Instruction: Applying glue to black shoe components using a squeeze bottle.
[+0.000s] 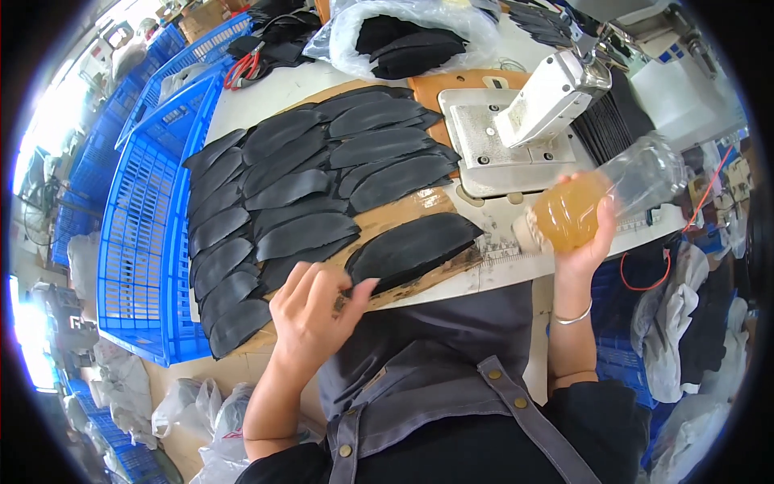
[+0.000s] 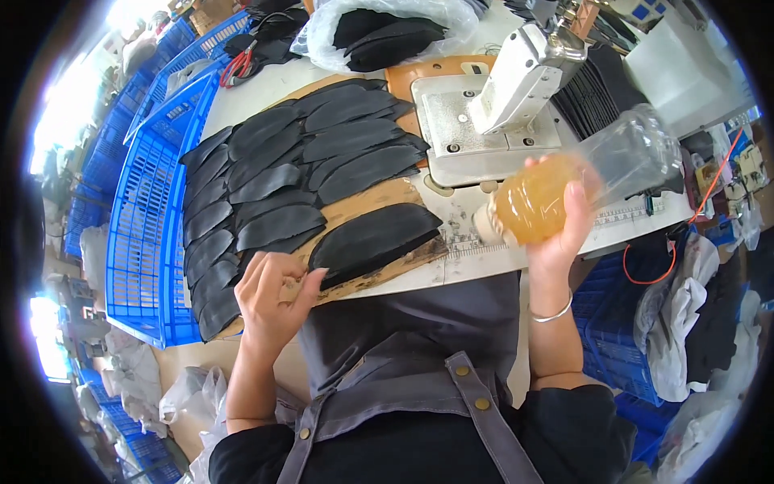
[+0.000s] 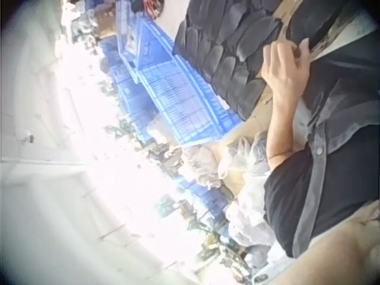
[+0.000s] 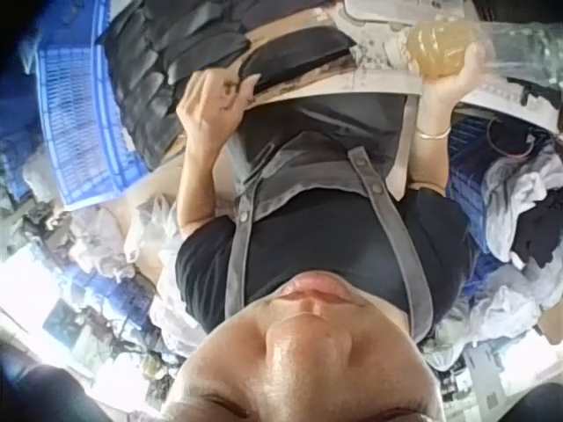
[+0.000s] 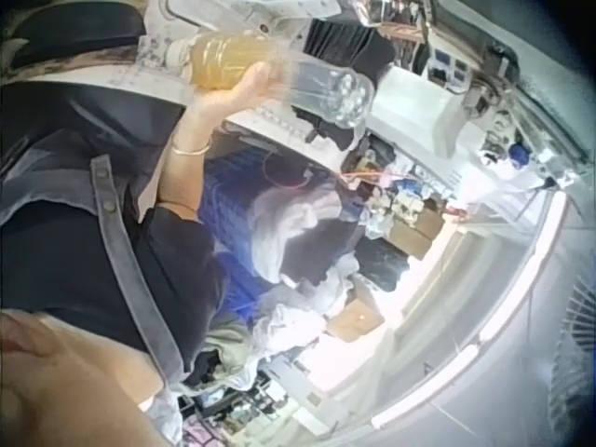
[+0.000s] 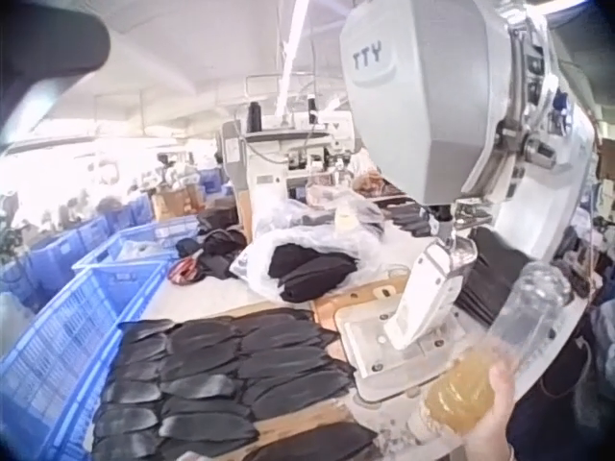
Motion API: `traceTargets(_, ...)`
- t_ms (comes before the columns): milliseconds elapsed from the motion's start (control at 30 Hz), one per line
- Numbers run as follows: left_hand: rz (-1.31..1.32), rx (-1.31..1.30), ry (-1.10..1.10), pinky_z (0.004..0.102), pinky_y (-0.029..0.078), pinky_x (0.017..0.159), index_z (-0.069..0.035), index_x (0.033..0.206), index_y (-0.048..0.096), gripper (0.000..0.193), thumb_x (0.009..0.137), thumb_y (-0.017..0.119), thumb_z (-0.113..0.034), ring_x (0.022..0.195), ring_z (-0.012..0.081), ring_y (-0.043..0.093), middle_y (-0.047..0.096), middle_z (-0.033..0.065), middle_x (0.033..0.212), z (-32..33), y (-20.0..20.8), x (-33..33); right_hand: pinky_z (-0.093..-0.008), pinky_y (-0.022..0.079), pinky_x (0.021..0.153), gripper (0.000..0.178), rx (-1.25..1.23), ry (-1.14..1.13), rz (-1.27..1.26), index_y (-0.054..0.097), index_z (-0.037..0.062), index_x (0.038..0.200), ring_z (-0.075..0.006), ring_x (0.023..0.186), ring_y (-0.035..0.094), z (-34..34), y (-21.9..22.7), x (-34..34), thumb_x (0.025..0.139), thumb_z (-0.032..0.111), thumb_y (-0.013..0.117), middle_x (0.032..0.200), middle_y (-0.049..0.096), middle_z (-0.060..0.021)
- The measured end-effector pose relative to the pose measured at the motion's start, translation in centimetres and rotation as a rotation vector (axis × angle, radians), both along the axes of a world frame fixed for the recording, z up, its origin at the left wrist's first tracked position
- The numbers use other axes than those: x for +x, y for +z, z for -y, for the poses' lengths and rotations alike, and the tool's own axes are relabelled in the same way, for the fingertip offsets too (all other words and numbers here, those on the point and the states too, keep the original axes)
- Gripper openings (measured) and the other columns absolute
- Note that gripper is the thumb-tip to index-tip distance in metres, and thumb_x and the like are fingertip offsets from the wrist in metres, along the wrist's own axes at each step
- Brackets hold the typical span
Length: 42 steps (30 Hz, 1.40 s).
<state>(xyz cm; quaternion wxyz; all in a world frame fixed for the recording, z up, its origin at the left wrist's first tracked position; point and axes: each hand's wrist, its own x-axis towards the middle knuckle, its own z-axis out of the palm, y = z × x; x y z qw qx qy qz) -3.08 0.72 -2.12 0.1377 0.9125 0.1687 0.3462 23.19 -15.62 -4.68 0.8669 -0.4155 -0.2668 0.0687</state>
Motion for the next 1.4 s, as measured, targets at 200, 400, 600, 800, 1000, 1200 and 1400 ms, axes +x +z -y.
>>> traceTargets(200,-0.159,-0.016,-0.214,0.0374,0.043,0.083,-0.003,0.095,0.058,0.038,0.066,0.076,-0.019,0.097,0.0288,0.054,0.058,0.0107,0.103,1.0,2.5,6.8,-0.0405,0.047,0.084,0.051,0.099,0.374,-0.328,0.044,0.0010,0.123,-0.0259,0.101,0.054,0.1,-3.7,-0.6,0.089,0.039,0.043,0.109,0.052,-0.0134)
traceTargets(400,-0.302,-0.035,-0.269,0.0414,0.034,0.096,-0.002,0.102,0.057,0.046,0.066,0.075,-0.024,0.110,0.0317,0.048,0.053,0.0150,0.113,0.7,1.8,10.3,-0.0403,0.048,0.082,0.056,-0.074,0.299,-0.223,0.041,0.0016,0.125,-0.0256,0.099,0.054,0.0,-3.3,-0.9,0.086,0.041,0.046,0.108,0.051,-0.0146)
traceTargets(600,-0.376,-0.147,-0.239,0.0406,0.036,0.097,-0.003,0.102,0.059,0.042,0.070,0.074,-0.025,0.112,0.0322,0.048,0.053,0.0143,0.117,-0.2,2.0,10.5,-0.0386,0.049,0.081,0.057,-0.083,0.331,-0.243,0.039,0.0018,0.126,-0.0249,0.098,0.054,0.2,-2.8,-0.7,0.085,0.041,0.049,0.106,0.051,-0.0146)
traceTargets(800,-0.343,-0.392,-0.175,0.0378,0.038,0.095,-0.003,0.087,0.059,0.026,0.071,0.074,-0.017,0.113,0.0294,0.050,0.055,0.0130,0.121,-0.9,1.7,10.3,-0.0395,0.049,0.083,0.065,-0.043,0.438,-0.203,0.037,0.0023,0.125,-0.0240,0.092,0.056,0.3,-2.1,-1.0,0.079,0.046,0.053,0.100,0.051,-0.0131)
traceTargets(1000,-0.239,-0.562,-0.174,0.0371,0.039,0.092,-0.002,0.081,0.057,0.019,0.075,0.071,-0.013,0.107,0.0285,0.053,0.056,0.0137,0.117,-1.5,1.2,9.5,-0.0496,0.040,0.098,0.082,0.010,0.879,-0.372,0.037,0.0032,0.120,-0.0273,0.085,0.060,-1.4,-1.3,-2.2,0.057,0.043,0.070,0.090,0.052,-0.0135)
traceTargets(1200,0.189,-1.173,-0.174,0.0215,0.041,0.078,-0.004,0.078,0.055,0.010,0.083,0.063,-0.007,0.084,0.0053,0.052,0.061,0.0076,0.102,-4.6,2.4,4.8,-0.0491,0.040,0.099,0.079,-0.115,0.807,-0.287,0.040,0.0012,0.117,-0.0258,0.077,0.059,-1.8,-1.0,-3.0,0.058,0.043,0.070,0.084,0.052,-0.0127)
traceTargets(1400,0.492,-1.289,0.014,0.0183,0.041,0.068,-0.009,0.083,0.055,0.006,0.087,0.059,-0.010,0.071,0.0038,0.052,0.056,-0.0037,0.078,-7.3,2.5,-1.9,-0.0478,0.037,0.101,0.078,-0.090,0.804,-0.245,0.036,0.0022,0.122,-0.0224,0.083,0.056,-2.0,-1.7,-3.0,0.067,0.048,0.066,0.089,0.051,-0.0111)
